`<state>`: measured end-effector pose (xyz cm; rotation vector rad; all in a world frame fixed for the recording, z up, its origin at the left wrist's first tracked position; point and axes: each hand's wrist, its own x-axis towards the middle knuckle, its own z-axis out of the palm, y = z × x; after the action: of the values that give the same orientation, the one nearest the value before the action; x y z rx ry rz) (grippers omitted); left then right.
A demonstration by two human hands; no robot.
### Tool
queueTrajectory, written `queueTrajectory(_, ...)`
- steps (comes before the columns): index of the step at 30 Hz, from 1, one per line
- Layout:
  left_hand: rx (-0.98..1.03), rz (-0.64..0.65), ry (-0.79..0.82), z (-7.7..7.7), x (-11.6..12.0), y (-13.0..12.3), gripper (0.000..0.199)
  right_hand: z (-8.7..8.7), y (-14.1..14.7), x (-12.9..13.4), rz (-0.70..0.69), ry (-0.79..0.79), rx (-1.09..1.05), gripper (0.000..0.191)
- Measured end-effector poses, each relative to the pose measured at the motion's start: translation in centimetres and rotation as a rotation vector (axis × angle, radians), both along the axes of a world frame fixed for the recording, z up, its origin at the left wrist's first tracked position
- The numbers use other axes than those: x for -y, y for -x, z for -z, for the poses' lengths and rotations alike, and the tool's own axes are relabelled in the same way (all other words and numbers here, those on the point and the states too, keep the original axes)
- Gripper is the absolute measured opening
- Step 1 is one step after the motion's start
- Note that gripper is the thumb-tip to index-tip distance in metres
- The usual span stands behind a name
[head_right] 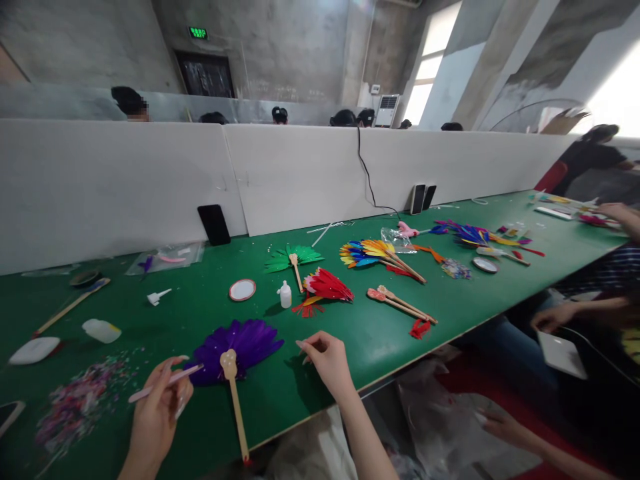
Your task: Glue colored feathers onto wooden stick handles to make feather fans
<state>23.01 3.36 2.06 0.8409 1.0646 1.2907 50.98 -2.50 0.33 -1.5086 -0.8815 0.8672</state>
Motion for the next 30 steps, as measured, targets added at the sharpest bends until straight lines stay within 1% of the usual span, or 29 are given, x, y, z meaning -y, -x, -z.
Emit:
queueTrajectory(7,0.013,0.020,0.014,0.3,-0.1,0.2,0.031,-0.7,0.0,-0.3,-0.051,-0.019,-0.036,0.040)
queueTrajectory(10,0.022,0.018,0.017,0.3,0.0,0.2,0.032,-0.8,0.1,-0.4,-0.037,-0.019,-0.037,0.037)
queueTrajectory(14,0.035,0.015,0.032,0.1,0.0,0.0,0.033,-0.9,0.0,-0.5,-0.016,-0.006,-0.036,0.035)
queueTrajectory(20,0.042,0.011,0.060,-0.3,0.0,-0.3,0.033,-1.2,0.1,-0.4,-0.072,0.011,-0.078,0.037)
queueTrajectory(25,0.043,0.003,0.089,-0.6,0.2,-0.4,0.034,-1.5,0.4,-0.5,-0.072,0.025,-0.094,0.036)
queueTrajectory(30,0.042,0.012,0.116,-0.9,0.2,-0.5,0.036,-2.2,0.8,-0.7,-0.090,0.043,-0.107,0.035)
